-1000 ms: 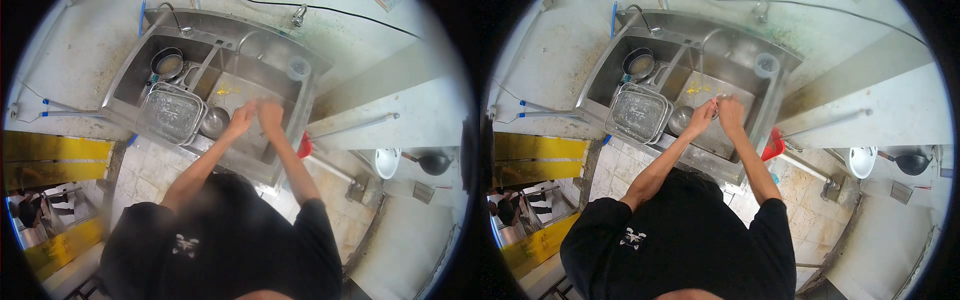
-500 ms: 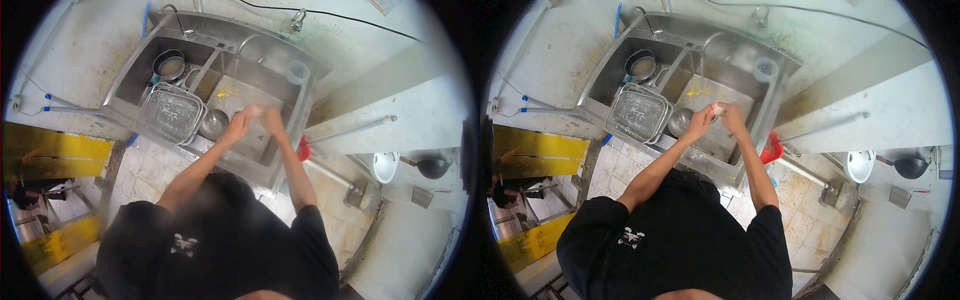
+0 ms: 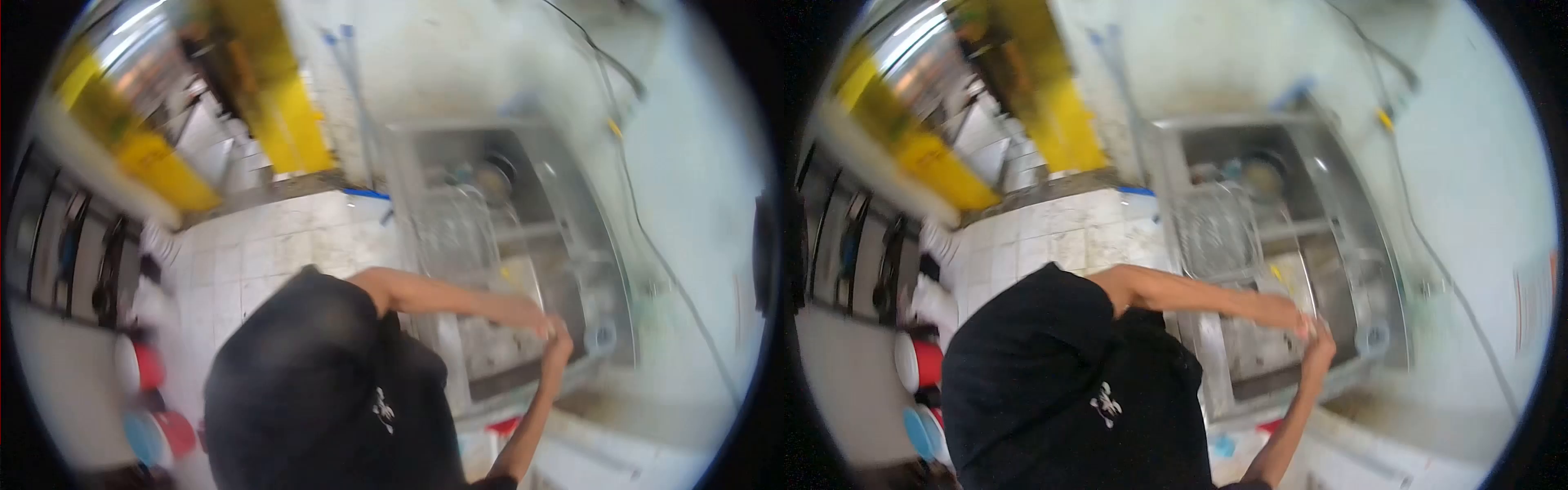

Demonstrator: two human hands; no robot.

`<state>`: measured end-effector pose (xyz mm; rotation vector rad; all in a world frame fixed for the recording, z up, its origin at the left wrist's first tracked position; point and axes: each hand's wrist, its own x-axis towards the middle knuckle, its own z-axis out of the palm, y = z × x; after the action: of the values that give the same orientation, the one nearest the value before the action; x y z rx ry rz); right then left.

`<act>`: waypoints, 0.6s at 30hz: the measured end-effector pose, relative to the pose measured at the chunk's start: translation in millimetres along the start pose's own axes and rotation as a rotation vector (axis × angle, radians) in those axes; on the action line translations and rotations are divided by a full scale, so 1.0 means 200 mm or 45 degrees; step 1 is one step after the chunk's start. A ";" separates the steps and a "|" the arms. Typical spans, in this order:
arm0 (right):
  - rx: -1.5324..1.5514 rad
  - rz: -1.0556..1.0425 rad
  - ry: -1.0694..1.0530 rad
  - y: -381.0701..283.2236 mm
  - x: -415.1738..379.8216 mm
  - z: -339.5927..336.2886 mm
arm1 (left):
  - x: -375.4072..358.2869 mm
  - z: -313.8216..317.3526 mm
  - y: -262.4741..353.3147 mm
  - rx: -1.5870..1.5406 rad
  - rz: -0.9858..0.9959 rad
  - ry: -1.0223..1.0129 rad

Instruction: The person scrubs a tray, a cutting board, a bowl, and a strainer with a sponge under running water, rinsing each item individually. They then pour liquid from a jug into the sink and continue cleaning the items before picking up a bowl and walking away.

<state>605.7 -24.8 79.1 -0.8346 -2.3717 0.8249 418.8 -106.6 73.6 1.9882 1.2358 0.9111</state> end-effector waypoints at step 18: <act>2.243 0.479 -0.033 -0.06 0.07 0.18 | -0.03 0.03 0.03 -0.602 0.097 0.366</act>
<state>570.1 -36.6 65.9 -0.3687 -0.6828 2.3495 425.2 -114.8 74.5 1.5720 0.9764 1.4186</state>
